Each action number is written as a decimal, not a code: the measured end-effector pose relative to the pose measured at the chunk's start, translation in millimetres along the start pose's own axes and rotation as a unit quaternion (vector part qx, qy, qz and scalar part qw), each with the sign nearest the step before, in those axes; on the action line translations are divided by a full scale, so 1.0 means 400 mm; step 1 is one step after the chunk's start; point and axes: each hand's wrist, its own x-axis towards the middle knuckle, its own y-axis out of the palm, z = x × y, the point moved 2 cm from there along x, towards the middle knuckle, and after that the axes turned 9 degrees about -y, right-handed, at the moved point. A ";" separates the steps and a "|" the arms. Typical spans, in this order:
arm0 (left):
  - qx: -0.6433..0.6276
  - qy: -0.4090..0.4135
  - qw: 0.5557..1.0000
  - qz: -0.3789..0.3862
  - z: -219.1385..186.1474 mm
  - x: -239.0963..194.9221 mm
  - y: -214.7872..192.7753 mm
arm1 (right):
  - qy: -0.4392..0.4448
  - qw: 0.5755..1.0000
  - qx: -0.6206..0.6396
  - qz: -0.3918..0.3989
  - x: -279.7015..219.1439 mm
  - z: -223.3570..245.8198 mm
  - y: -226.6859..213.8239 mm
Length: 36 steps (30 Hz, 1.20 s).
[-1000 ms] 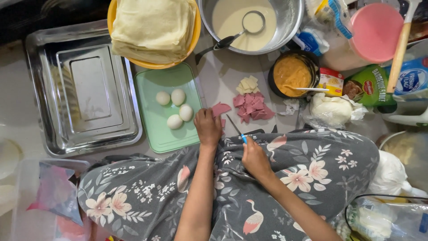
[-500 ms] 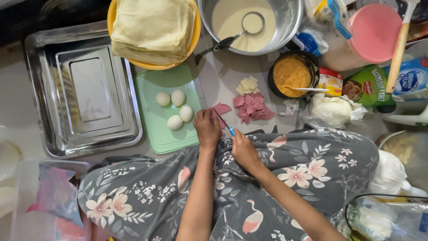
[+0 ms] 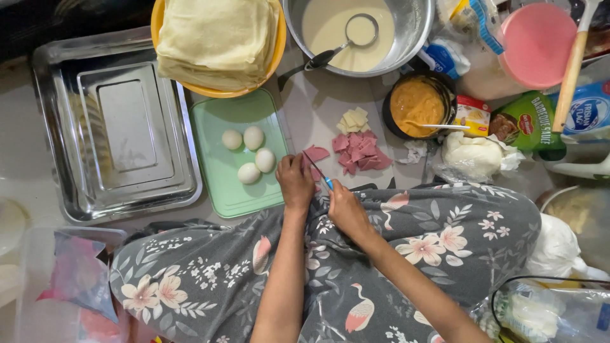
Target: The person sits on the floor and uses a knife to slice round slices of processed meat into smaller pieces on a cutting board. Nearby, a stack of flatbreads, eggs, and a bowl of batter are visible.
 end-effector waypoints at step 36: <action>-0.141 0.034 0.972 0.182 -0.028 0.064 0.007 | 0.121 0.985 0.054 -0.110 -0.075 -0.128 -0.148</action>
